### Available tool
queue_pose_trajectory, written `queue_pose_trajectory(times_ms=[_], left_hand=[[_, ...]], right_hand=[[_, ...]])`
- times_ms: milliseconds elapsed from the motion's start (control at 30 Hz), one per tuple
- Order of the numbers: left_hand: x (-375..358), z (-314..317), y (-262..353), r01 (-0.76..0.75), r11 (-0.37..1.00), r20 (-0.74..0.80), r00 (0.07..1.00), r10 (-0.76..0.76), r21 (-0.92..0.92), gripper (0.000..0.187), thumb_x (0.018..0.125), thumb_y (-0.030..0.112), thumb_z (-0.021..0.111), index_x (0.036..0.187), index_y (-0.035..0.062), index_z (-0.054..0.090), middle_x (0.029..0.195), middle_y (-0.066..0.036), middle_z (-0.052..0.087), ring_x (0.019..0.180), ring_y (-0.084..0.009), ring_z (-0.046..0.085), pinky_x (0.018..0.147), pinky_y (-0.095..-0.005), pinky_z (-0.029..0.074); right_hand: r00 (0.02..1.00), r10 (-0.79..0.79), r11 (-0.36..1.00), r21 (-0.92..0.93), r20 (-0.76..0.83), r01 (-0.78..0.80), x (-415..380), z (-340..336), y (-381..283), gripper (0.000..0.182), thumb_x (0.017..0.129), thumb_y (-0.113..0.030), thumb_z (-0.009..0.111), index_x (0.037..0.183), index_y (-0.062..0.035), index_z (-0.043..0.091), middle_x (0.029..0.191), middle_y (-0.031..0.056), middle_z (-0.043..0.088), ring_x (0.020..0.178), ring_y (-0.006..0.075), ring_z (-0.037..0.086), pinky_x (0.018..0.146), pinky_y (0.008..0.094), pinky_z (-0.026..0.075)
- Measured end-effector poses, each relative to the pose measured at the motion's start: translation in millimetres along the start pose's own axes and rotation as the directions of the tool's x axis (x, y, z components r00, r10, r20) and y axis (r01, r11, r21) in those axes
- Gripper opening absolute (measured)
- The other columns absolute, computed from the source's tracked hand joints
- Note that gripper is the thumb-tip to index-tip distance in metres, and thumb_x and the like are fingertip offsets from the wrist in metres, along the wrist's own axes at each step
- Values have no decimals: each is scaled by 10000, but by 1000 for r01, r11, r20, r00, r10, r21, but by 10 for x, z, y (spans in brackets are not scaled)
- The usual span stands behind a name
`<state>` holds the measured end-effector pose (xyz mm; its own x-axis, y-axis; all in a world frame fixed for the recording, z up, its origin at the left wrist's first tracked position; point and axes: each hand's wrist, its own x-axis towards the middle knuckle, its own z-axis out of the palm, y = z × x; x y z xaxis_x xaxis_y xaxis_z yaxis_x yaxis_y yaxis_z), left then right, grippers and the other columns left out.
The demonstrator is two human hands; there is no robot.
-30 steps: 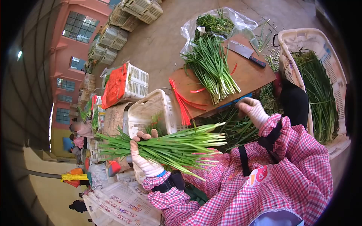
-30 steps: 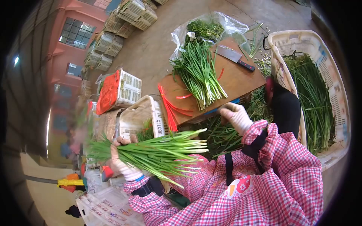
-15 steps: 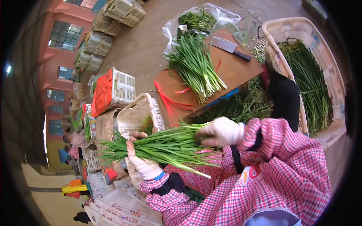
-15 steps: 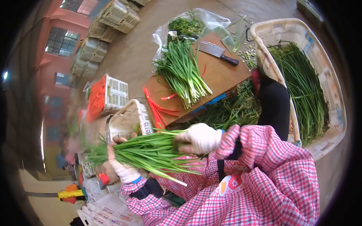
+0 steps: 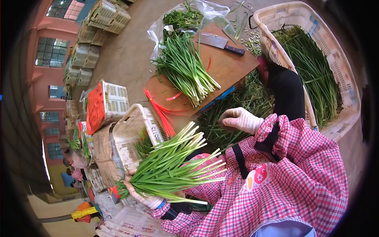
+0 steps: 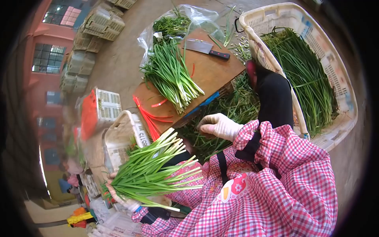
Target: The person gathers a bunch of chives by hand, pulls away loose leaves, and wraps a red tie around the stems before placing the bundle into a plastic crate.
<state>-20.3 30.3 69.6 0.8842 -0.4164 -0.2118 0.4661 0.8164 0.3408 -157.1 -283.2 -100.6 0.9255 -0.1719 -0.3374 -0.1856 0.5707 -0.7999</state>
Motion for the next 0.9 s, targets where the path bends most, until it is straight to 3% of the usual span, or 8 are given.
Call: queue_pose_trajectory(times_ms=[267, 400, 500, 533, 567, 600, 767, 900], left_hand=[[-130, 40, 91, 116, 975, 41, 993, -110, -190, 233, 882, 243, 642, 1052, 83, 635, 996, -22, 644, 931, -159, 593, 825, -336, 505], [-18, -244, 357, -308, 951, -288, 908, 305, 36, 373, 874, 219, 644, 1201, 80, 529, 1202, -76, 526, 1079, -176, 517, 938, -355, 416], [124, -565, 657, -574, 698, -431, 549, 716, 428, 631, 859, 219, 658, 1405, 84, 369, 1463, -153, 353, 1297, -222, 397, 1122, -396, 272], [82, -612, 700, -575, 697, -428, 550, 717, 428, 631, 859, 219, 658, 1405, 84, 369, 1463, -153, 353, 1297, -222, 397, 1122, -396, 272], [23, -656, 740, -288, 956, -189, 943, 273, -57, 577, 882, 213, 625, 1391, 79, 388, 1442, -152, 382, 1274, -235, 423, 1108, -403, 297], [-15, -612, 688, 254, 900, 289, 945, -152, -355, 524, 905, 208, 592, 1377, 74, 407, 1420, -152, 411, 1251, -247, 449, 1094, -410, 322], [36, -892, 742, -334, 704, -31, 892, 451, 627, 502, 981, 337, 378, 1331, -16, 440, 1351, -221, 467, 1215, -334, 481, 1068, -467, 345], [119, -517, 384, -329, 879, -150, 905, 398, 346, 273, 914, 214, 538, 1118, 48, 611, 1088, -71, 650, 1005, -198, 597, 913, -366, 484]], right_hand=[[992, 13, 1000, 2, 129, -13, 9, 10, 258, 210, 880, -78, 576, 1063, -6, 648, 910, 42, 672, 833, 111, 613, 764, 277, 503], [894, 38, 986, -164, 447, 40, -92, 101, 276, 400, 873, -159, 664, 1227, 1, 569, 1148, 80, 642, 1090, 161, 563, 970, 321, 430], [825, 96, 991, -131, 557, -27, -79, 288, 404, 479, 877, -179, 673, 1296, -9, 513, 1188, 80, 619, 1108, 151, 546, 972, 319, 426], [801, 102, 994, -98, 589, -55, -82, 359, 394, 481, 878, -180, 674, 1299, -13, 512, 1179, 76, 621, 1101, 144, 543, 969, 318, 427], [814, 69, 997, -74, 576, -32, -50, 408, 484, 467, 875, -181, 679, 1285, -16, 527, 1143, 55, 632, 1064, 118, 548, 940, 297, 443], [827, 91, 980, 98, 555, -174, -44, 475, 522, 415, 869, -186, 688, 1232, -20, 575, 1056, 33, 662, 968, 102, 596, 869, 280, 482], [949, 111, 990, 51, 294, -132, -78, 488, 546, 314, 852, -232, 685, 1041, 14, 641, 890, 71, 680, 757, 144, 656, 695, 297, 523], [979, -61, 804, 590, 193, -66, -202, 244, 284, 286, 832, -207, 685, 963, 39, 625, 823, 118, 652, 812, 263, 643, 813, 417, 505]])
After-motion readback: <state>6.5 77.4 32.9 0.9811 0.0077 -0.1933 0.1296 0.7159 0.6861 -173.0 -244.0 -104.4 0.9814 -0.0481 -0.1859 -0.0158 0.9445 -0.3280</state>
